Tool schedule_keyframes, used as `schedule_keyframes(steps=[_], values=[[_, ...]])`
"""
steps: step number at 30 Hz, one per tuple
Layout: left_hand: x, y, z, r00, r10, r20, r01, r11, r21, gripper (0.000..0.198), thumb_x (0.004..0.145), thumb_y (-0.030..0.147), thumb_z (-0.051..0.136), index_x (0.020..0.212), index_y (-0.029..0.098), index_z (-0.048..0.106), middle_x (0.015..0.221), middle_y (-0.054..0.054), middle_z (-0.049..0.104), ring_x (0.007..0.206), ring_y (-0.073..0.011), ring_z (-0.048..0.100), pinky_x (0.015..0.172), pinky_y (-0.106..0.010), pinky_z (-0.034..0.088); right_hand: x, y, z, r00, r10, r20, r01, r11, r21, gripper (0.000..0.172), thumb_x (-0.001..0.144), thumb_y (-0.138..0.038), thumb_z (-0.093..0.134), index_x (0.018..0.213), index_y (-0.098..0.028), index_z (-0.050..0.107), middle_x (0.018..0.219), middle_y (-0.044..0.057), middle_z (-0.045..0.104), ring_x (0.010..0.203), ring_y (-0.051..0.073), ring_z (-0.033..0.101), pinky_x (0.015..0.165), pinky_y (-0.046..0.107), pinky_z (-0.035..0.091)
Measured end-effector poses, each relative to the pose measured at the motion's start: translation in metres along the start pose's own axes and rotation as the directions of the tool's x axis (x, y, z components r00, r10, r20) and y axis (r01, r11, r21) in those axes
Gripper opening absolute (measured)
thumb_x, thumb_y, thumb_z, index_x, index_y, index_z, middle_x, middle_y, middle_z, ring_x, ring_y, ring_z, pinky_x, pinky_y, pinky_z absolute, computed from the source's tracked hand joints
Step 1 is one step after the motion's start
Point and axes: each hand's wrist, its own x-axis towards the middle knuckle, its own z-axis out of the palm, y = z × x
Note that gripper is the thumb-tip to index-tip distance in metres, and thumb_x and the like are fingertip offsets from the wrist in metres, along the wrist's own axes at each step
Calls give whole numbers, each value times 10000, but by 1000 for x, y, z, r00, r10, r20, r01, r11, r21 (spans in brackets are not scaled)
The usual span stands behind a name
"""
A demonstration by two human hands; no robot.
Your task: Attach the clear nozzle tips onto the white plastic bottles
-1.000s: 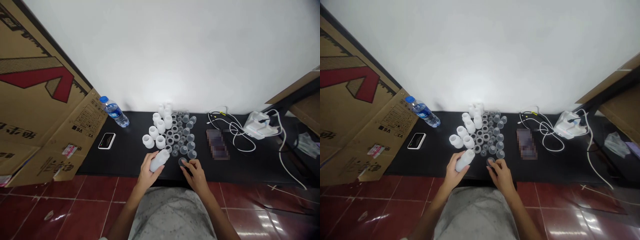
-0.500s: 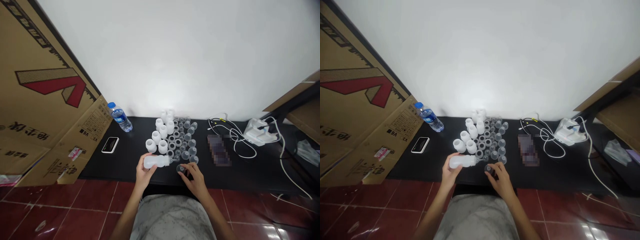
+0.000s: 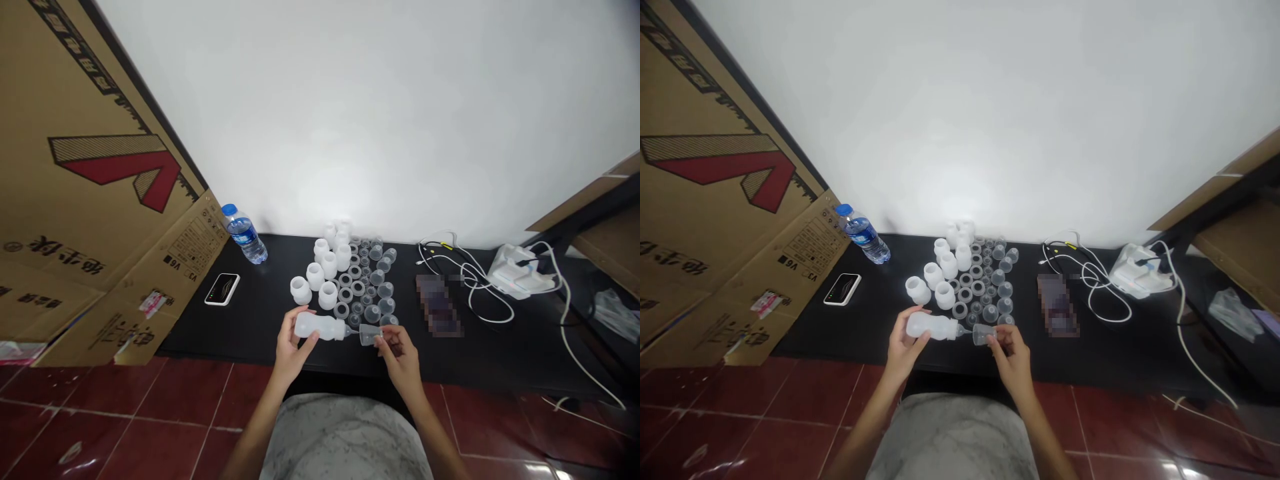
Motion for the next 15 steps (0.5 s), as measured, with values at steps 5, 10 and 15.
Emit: schedule_keyframes(steps=[5,10,15], values=[[0,2,2,999,26,24,-27,999,43,538,928,494,833,1342,225,621,1309,-151,750,1167,-272,768,1001,-405,644,3,-5,-3,998,51,-34,-48,995,93,362,1001,-569,736,1059,-220,663,772,31,753,585,176,678,569,290,586],[0,2,2,996,42,85,-47,997,55,491,944,473,814,1317,220,618,1317,-159,756,1177,-276,775,992,-398,646,2,-4,-3,999,47,12,-48,995,91,395,972,-596,765,1071,-228,663,789,26,756,594,181,692,562,294,606],[0,1,2,986,43,160,-51,998,48,443,969,441,792,1320,231,620,1349,-155,754,1213,-271,762,1027,-402,632,-2,1,0,995,27,99,-30,999,33,375,995,-578,751,1125,-235,674,862,41,785,658,197,729,590,299,626]])
